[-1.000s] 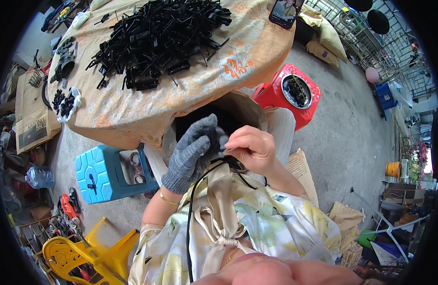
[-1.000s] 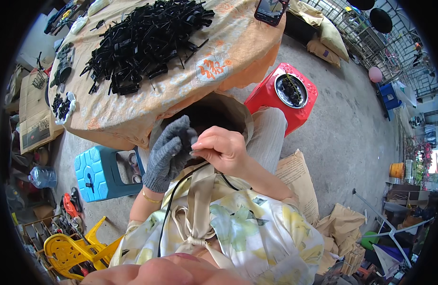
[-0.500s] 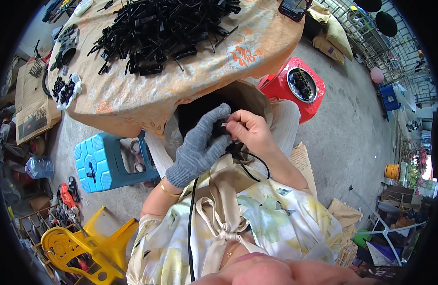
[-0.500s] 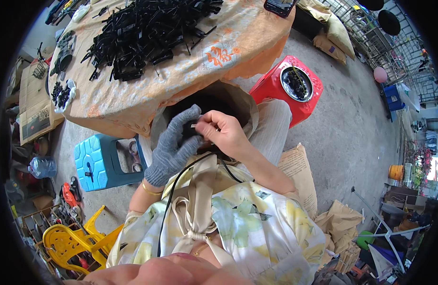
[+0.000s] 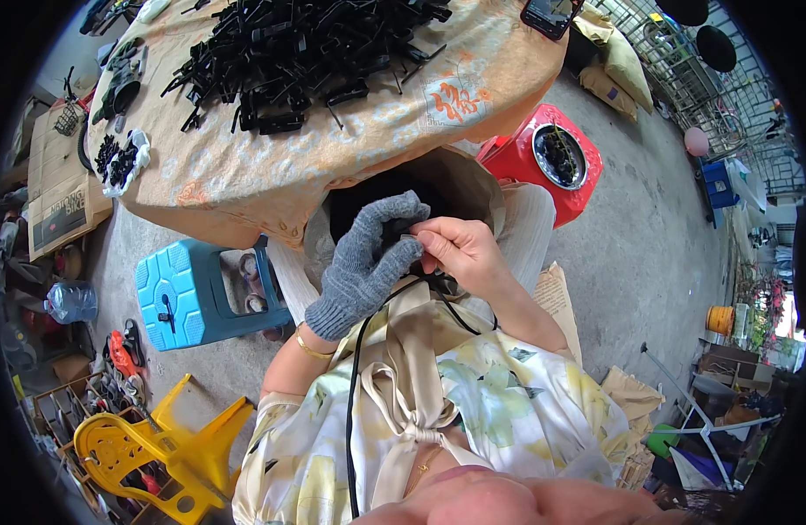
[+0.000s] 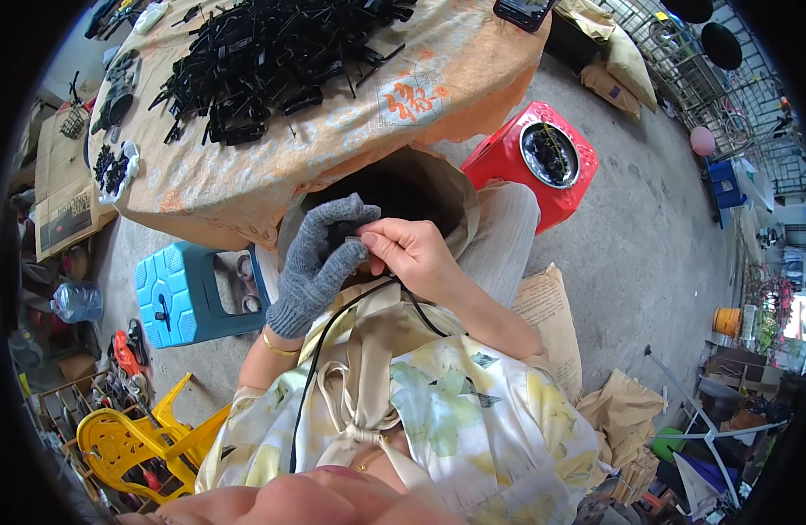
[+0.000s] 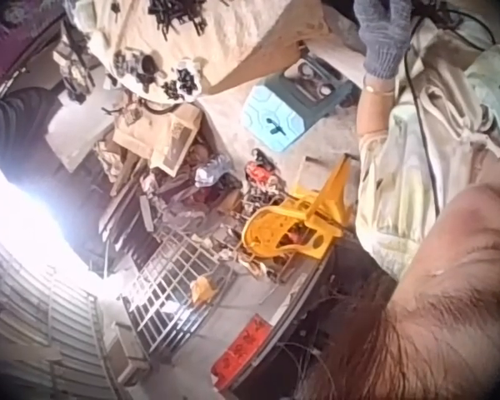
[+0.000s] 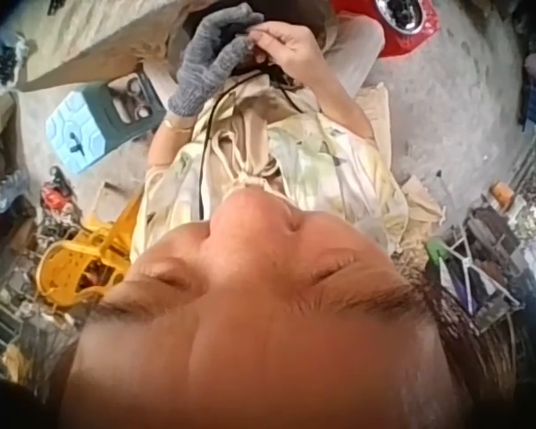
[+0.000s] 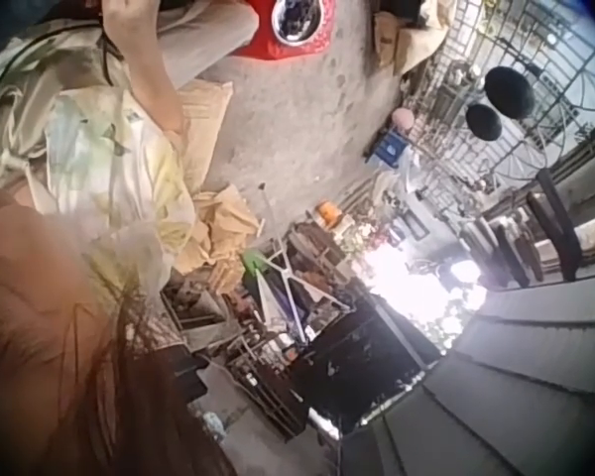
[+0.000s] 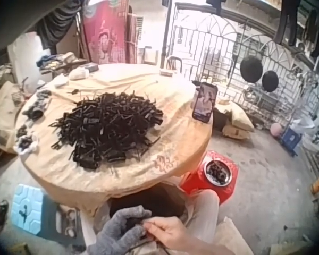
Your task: Manually assembling small black plastic components by joining individual pieces at a workbench.
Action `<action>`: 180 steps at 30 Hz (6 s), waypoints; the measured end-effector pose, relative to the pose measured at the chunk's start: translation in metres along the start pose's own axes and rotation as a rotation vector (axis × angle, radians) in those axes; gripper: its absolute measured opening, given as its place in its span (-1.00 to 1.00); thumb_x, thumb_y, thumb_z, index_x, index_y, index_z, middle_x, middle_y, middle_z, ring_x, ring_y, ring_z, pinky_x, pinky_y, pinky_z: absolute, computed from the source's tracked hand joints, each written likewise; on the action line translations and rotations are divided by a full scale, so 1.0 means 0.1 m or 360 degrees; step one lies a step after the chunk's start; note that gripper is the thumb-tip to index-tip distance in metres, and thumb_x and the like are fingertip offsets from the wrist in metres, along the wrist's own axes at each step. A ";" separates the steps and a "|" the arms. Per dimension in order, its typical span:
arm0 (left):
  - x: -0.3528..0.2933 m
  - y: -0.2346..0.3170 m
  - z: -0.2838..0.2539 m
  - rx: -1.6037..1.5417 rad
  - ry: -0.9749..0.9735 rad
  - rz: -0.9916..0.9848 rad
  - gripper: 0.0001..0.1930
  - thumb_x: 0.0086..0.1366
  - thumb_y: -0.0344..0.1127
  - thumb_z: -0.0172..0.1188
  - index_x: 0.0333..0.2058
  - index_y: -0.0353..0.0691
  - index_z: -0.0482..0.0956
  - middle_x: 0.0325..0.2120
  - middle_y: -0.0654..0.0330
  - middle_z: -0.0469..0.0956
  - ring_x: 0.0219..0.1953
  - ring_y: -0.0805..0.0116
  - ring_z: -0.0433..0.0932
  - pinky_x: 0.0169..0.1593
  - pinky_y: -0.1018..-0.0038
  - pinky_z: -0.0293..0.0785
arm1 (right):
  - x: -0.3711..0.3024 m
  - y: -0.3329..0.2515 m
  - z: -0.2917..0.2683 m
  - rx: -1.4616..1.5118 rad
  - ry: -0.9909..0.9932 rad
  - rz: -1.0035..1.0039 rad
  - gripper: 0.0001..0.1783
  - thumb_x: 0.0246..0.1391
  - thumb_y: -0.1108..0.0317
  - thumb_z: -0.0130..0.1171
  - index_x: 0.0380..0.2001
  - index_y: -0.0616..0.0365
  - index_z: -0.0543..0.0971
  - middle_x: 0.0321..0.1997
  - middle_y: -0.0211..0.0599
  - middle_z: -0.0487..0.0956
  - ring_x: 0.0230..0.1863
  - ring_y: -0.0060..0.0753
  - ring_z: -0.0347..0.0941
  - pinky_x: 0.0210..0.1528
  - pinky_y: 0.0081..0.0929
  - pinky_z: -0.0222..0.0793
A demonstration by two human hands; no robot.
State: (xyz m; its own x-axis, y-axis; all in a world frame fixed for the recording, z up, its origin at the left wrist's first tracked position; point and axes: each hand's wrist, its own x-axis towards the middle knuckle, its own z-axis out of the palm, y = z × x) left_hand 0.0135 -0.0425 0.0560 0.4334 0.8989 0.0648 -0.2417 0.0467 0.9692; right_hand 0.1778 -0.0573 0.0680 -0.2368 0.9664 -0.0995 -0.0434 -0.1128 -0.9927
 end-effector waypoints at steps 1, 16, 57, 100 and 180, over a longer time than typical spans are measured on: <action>0.00 -0.01 -0.01 0.0071 -0.0010 0.0025 -0.58 0.20 -0.47 0.06 0.05 -0.28 0.24 -0.07 0.12 0.39 -0.06 0.43 0.39 -0.05 0.54 0.39 | 0.00 0.02 0.00 0.0002 -0.0001 -0.0036 -0.80 0.13 0.42 -0.01 -0.31 0.35 0.52 -0.55 -0.39 0.53 -0.58 -0.70 0.36 -0.50 -0.73 0.32; -0.04 -0.05 0.05 0.0092 0.0099 0.0229 -0.73 0.10 -0.56 0.15 -0.19 -0.29 0.41 -0.17 0.13 0.48 -0.16 0.42 0.46 -0.09 0.54 0.43 | -0.07 0.01 0.08 -0.0248 0.0099 -0.0166 -0.84 0.13 0.47 -0.05 -0.36 0.32 0.52 -0.58 -0.44 0.48 -0.62 -0.71 0.35 -0.55 -0.73 0.28; 0.10 -0.02 -0.07 -0.0498 -0.0113 0.0136 -0.15 0.05 -0.43 0.25 0.24 -0.19 -0.09 0.15 0.11 0.17 0.17 0.21 0.20 0.17 0.34 0.17 | 0.20 -0.28 -0.15 -0.0715 0.0120 -0.0779 -0.87 -0.18 0.57 0.23 -0.46 0.27 0.53 -0.56 -0.32 0.47 -0.53 -0.55 0.41 -0.49 -0.65 0.28; -0.03 -0.10 -0.13 0.1169 0.0245 0.0654 -0.71 0.10 -0.59 0.13 -0.15 -0.28 0.44 -0.20 0.11 0.52 -0.16 0.35 0.50 -0.08 0.48 0.43 | 0.17 0.12 0.01 0.0094 -0.0056 0.0158 -0.86 0.09 0.45 0.03 -0.42 0.30 0.53 -0.64 -0.49 0.43 -0.61 -0.74 0.29 -0.55 -0.73 0.27; 0.12 -0.36 -0.14 0.1426 0.0478 0.0308 -0.79 0.07 -0.41 0.21 -0.27 -0.29 0.52 -0.30 0.05 0.55 -0.24 0.19 0.54 -0.11 0.43 0.42 | 1.38 -0.76 -0.56 -0.1666 0.1147 -0.1440 -0.91 -0.18 0.49 0.11 -0.49 0.12 0.52 -0.53 -0.30 0.52 -0.59 -0.37 0.45 -0.50 -0.48 0.36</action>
State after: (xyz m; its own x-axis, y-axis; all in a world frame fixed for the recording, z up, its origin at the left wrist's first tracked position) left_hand 0.0156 -0.0273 0.0182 0.1852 0.9358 0.2999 0.5210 -0.3523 0.7775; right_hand 0.2027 0.0975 0.1258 0.0054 0.5583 0.8296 0.8341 0.4551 -0.3117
